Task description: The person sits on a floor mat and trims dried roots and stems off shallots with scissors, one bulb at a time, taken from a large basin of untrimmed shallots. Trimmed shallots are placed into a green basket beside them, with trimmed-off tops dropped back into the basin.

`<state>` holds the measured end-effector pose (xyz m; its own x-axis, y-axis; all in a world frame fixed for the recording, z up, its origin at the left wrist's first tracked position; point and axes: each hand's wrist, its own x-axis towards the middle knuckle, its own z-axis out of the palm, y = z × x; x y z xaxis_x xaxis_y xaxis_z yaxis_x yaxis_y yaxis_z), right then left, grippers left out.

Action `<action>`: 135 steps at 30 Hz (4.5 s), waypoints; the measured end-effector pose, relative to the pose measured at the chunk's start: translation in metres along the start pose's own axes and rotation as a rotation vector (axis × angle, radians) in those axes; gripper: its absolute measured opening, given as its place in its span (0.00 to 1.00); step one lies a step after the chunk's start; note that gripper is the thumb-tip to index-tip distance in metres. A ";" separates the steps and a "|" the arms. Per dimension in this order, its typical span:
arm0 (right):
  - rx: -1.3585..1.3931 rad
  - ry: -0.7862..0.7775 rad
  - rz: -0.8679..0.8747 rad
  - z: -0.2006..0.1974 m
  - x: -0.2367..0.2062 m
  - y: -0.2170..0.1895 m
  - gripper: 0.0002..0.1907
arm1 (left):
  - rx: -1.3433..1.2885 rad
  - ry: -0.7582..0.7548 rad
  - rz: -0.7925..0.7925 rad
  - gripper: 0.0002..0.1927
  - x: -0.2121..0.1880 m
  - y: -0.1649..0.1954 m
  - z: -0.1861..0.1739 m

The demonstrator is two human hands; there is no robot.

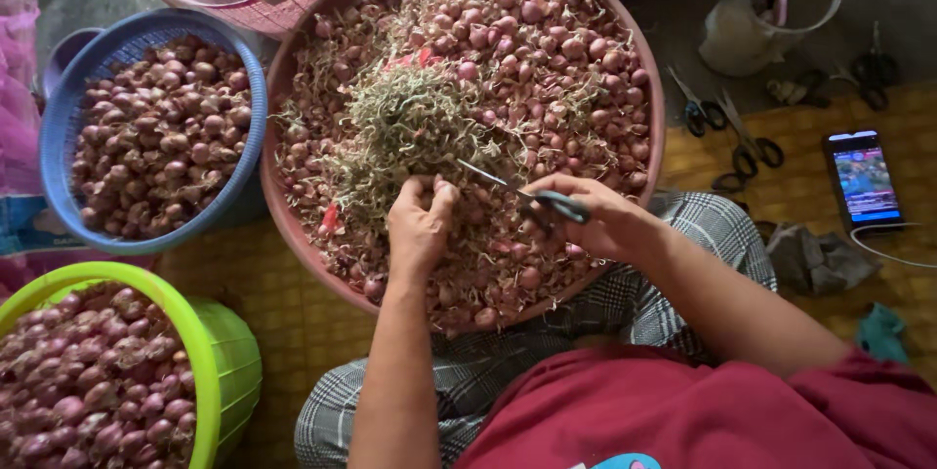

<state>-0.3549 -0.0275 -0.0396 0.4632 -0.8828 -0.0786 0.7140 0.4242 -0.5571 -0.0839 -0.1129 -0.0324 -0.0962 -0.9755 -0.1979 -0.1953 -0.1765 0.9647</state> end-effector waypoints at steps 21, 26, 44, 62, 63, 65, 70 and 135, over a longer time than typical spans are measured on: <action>-0.273 0.302 0.358 0.009 0.001 0.032 0.23 | -0.740 0.060 -0.234 0.08 -0.018 -0.033 -0.013; -0.350 0.341 0.413 0.012 0.032 0.039 0.19 | -0.840 0.097 -0.249 0.07 -0.021 -0.029 -0.015; -0.589 0.303 0.480 0.021 0.079 0.028 0.17 | -0.824 -0.134 -0.183 0.07 -0.029 -0.026 -0.029; -0.842 0.389 0.470 0.022 0.017 -0.019 0.19 | 0.829 0.209 0.371 0.17 -0.013 -0.012 0.040; -0.861 0.404 0.492 0.022 0.016 -0.020 0.18 | 0.847 0.246 0.400 0.17 -0.009 -0.016 0.041; -0.907 0.383 0.525 0.022 0.016 -0.025 0.18 | 0.818 0.282 0.413 0.14 -0.004 -0.024 0.039; -1.154 0.389 0.597 0.020 0.033 -0.033 0.20 | 0.652 0.257 0.349 0.14 -0.002 -0.033 0.018; -1.629 0.259 0.667 0.102 0.048 -0.053 0.28 | -1.091 -0.182 -0.220 0.07 -0.038 -0.036 -0.052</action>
<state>-0.3170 -0.0719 0.0708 0.2272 -0.7357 -0.6380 -0.8095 0.2215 -0.5437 -0.0227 -0.0759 -0.0508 -0.3230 -0.8912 -0.3185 0.7232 -0.4495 0.5243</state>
